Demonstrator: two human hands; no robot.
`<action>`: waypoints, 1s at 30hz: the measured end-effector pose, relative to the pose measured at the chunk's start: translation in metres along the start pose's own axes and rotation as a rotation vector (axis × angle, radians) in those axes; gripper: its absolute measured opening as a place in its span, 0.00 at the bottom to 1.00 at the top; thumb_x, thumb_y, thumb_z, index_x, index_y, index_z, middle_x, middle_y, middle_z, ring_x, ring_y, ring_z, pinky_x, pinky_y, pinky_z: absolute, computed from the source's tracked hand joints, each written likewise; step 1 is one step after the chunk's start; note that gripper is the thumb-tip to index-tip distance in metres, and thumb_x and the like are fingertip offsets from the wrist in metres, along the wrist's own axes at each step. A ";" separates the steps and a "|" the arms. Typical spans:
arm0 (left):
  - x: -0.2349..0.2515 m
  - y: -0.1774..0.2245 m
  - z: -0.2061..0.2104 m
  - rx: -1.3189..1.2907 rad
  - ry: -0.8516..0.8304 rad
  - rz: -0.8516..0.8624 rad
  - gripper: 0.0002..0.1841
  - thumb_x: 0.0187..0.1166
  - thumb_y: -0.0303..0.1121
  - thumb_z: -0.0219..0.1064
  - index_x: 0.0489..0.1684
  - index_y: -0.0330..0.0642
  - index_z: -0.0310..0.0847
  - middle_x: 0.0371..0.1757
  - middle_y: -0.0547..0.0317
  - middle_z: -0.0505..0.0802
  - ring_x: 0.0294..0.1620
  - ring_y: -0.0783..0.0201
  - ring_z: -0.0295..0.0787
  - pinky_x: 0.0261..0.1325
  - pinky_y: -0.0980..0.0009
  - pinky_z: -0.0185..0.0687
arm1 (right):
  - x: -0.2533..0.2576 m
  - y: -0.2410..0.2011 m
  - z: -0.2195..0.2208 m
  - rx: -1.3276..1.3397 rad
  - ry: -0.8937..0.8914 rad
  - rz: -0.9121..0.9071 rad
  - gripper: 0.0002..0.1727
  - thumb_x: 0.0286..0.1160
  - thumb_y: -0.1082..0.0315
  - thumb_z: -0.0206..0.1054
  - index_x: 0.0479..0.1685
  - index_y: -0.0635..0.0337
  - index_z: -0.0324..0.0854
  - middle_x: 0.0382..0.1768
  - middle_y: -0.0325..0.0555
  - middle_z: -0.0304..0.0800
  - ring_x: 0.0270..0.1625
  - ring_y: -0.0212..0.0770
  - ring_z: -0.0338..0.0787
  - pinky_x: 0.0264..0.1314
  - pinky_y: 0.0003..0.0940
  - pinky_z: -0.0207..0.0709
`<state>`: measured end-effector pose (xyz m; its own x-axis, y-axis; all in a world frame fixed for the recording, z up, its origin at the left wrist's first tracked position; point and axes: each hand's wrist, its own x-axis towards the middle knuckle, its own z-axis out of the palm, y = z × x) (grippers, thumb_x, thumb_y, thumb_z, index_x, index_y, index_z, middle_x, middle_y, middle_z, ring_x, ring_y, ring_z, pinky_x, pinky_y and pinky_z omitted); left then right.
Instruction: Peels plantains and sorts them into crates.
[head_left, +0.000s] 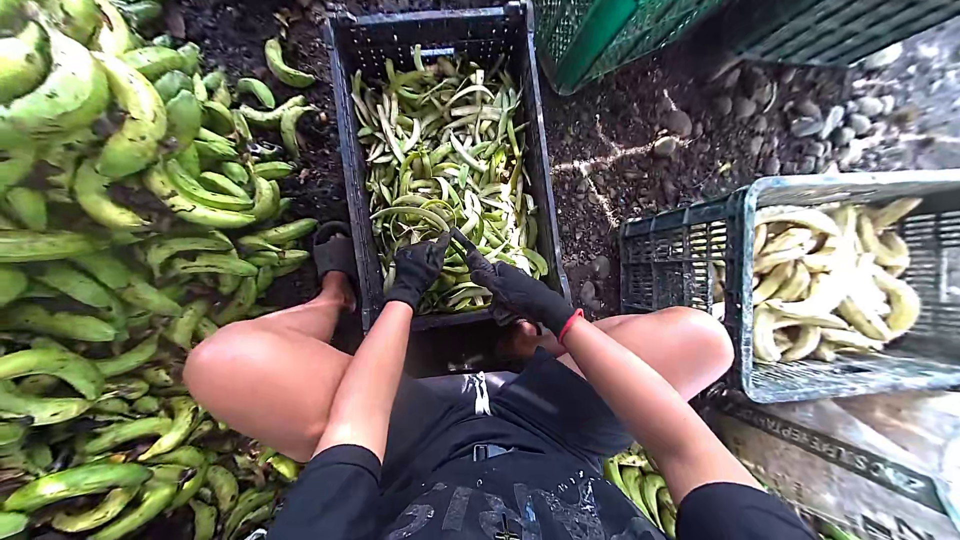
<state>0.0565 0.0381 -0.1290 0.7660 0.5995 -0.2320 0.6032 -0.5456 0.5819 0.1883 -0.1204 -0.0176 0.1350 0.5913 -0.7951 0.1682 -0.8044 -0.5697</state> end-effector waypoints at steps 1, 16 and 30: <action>0.000 0.001 0.000 -0.011 0.013 0.000 0.32 0.93 0.47 0.43 0.41 0.28 0.89 0.42 0.32 0.93 0.51 0.33 0.91 0.57 0.33 0.77 | 0.000 -0.005 -0.003 -0.035 -0.006 0.002 0.34 0.96 0.44 0.41 0.60 0.70 0.76 0.39 0.62 0.87 0.36 0.53 0.91 0.43 0.55 0.87; 0.005 -0.001 0.018 -0.174 0.082 -0.040 0.30 0.93 0.46 0.48 0.35 0.25 0.88 0.39 0.32 0.92 0.48 0.36 0.91 0.58 0.37 0.78 | 0.002 -0.061 -0.020 -0.251 -0.068 0.244 0.35 0.94 0.39 0.37 0.61 0.63 0.77 0.35 0.57 0.86 0.29 0.49 0.89 0.35 0.49 0.86; 0.006 -0.001 0.022 -0.278 0.075 -0.163 0.30 0.93 0.48 0.47 0.44 0.27 0.89 0.44 0.32 0.93 0.53 0.37 0.90 0.64 0.38 0.77 | 0.019 -0.073 -0.015 -0.264 -0.086 0.330 0.35 0.96 0.41 0.35 0.58 0.66 0.75 0.37 0.56 0.85 0.31 0.47 0.90 0.36 0.43 0.86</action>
<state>0.0654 0.0291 -0.1479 0.6398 0.7128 -0.2872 0.6247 -0.2648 0.7346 0.1932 -0.0498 0.0122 0.1431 0.2889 -0.9466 0.3757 -0.9007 -0.2181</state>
